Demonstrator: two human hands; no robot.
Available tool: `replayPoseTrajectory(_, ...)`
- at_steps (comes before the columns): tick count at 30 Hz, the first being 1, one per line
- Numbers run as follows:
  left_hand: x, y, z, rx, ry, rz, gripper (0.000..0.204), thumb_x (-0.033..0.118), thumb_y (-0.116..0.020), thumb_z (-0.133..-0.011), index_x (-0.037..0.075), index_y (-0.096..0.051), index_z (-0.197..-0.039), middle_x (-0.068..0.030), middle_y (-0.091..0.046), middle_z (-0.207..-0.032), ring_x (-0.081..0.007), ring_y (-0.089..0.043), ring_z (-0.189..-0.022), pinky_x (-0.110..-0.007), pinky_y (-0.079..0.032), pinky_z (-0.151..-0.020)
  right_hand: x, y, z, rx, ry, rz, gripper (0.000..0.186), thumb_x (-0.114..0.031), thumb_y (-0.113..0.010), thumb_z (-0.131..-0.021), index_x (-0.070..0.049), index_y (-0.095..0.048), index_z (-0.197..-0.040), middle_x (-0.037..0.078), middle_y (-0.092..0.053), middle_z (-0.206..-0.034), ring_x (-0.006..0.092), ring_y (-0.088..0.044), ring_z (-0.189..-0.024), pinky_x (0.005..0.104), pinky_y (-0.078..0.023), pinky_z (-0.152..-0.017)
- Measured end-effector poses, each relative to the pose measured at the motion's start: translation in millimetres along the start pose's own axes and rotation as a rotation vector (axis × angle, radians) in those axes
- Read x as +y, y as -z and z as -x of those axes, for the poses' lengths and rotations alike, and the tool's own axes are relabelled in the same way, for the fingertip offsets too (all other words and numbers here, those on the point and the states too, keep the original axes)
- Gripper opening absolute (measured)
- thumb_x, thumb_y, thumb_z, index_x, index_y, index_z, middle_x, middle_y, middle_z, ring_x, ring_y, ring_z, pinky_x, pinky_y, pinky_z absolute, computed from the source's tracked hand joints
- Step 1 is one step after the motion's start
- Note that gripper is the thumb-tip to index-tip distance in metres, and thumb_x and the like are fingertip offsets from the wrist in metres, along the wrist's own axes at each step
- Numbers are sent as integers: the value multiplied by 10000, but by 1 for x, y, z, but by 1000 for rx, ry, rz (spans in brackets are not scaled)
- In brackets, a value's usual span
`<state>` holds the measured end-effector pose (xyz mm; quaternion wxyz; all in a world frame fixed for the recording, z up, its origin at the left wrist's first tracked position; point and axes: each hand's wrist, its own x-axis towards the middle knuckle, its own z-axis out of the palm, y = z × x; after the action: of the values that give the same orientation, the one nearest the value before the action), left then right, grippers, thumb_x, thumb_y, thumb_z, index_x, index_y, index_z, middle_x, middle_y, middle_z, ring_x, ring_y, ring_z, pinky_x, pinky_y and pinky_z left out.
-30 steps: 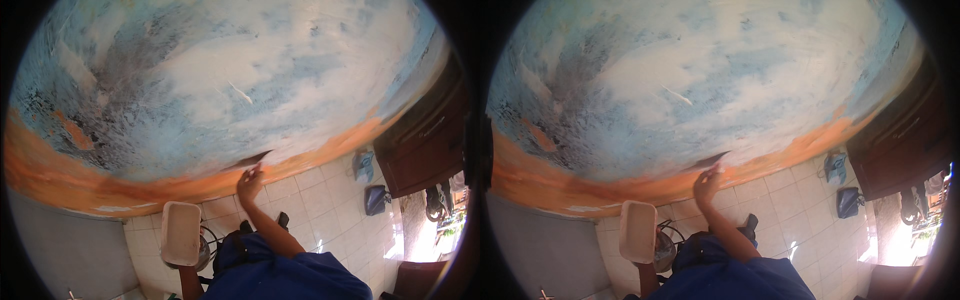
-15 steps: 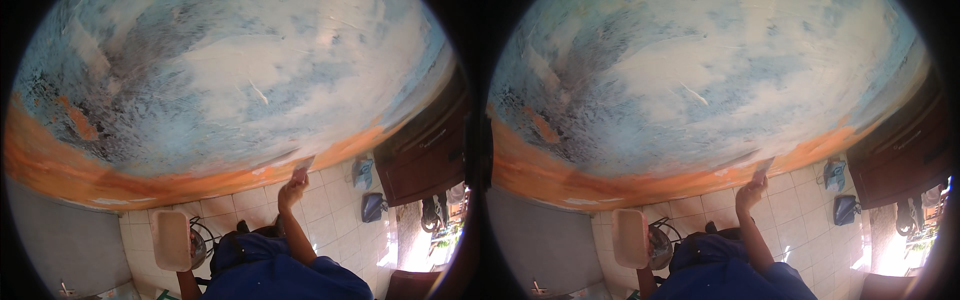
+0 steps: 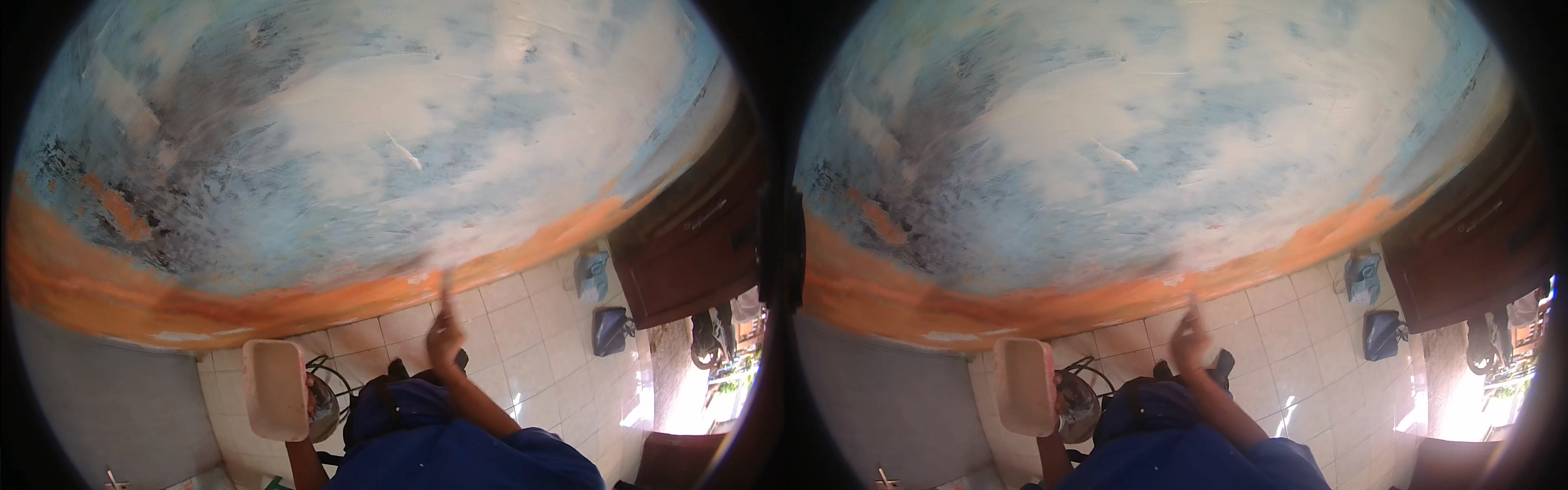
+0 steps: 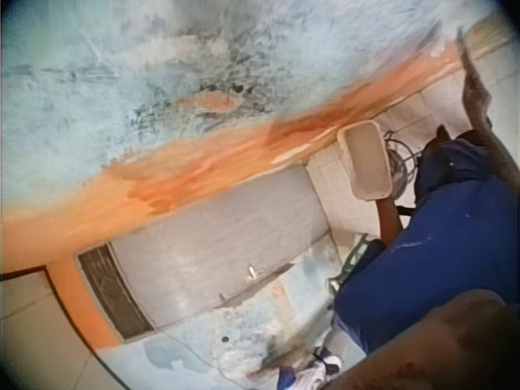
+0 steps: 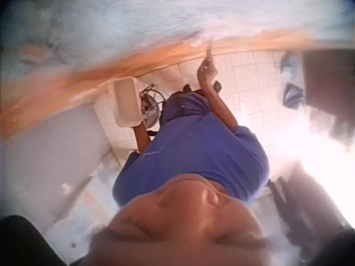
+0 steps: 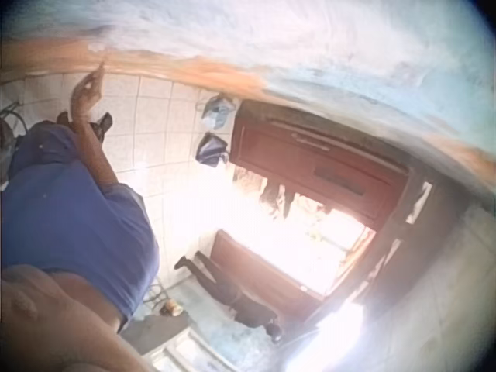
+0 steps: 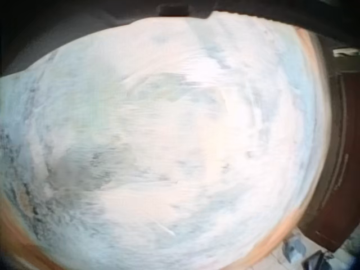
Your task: The person applies a layer of white skimming compound to a colorful painted wall using a spreader, repeatedly dipping the tool into a small bucket of compound to reload it.
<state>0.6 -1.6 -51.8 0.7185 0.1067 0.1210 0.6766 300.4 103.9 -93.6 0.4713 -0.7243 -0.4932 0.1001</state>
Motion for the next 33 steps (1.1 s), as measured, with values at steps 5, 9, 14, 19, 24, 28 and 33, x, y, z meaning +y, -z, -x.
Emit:
replayPoseTrajectory(5, -1, 4, 1, -5, 29, 8, 572, 400, -423, -917, -13, -322, -1300, -301, -441, -1112, -401, -567, -654, -427, -510, -495, 66, -7, -97, 362, -186, -54, 442, -87, -493, -892, -64, -439, -1331, 191, -643, -953, 279, -613, -654, 349, -467, -571)
replayPoseTrajectory(9, -3, 5, -5, -10, 33, 10, 575, 400, -425, -916, -12, -317, -1302, -302, -435, -1116, -407, -563, -666, -432, -509, -503, 29, -70, -78, 464, -46, -49, 444, -104, -534, -876, -73, -467, -1314, 175, -538, -643, 239, -461, -482, 359, -396, -468)
replayPoseTrajectory(14, 3, 8, -8, -10, 12, 21, 578, 400, -428, -915, -12, -311, -1304, -304, -428, -1122, -415, -557, -680, -439, -508, -514, -66, -94, 55, -47, 224, -370, 358, -146, -532, -875, -5, -534, -1204, 210, -613, -732, 343, -600, -588, 391, -470, -509)
replayPoseTrajectory(19, 9, 12, -2, -12, 10, 37, 582, 400, -431, -914, -12, -305, -1305, -305, -421, -1129, -422, -552, -695, -445, -506, -524, -14, -48, 51, -278, -9, -123, 357, -150, -501, -896, -55, -515, -1240, 223, -625, -946, 330, -611, -658, 407, -463, -547)
replayPoseTrajectory(24, 10, 19, 17, 3, 6, 62, 586, 400, -434, -912, -11, -299, -1307, -306, -413, -1135, -430, -546, -709, -452, -504, -535, 92, -35, -65, 470, -181, 77, 306, -182, -511, -906, -44, -589, -1168, 213, -614, -735, 315, -550, -530, 398, -419, -490)
replayPoseTrajectory(28, 10, 21, 21, -2, 12, 62, 590, 401, -436, -911, -11, -294, -1309, -307, -408, -1139, -436, -542, -720, -457, -503, -543, 93, -67, -90, 519, -160, -19, 353, -152, -523, -880, -44, -554, -1214, 185, -554, -632, 307, -530, -514, 406, -400, -479)
replayPoseTrajectory(33, 11, 20, 15, -12, 12, 66, 594, 401, -439, -910, -11, -288, -1310, -309, -400, -1145, -443, -536, -735, -464, -502, -554, -8, -111, 5, 103, -151, -109, 410, -122, -540, -852, -40, -522, -1253, 188, -581, -665, 318, -572, -537, 400, -432, -499)
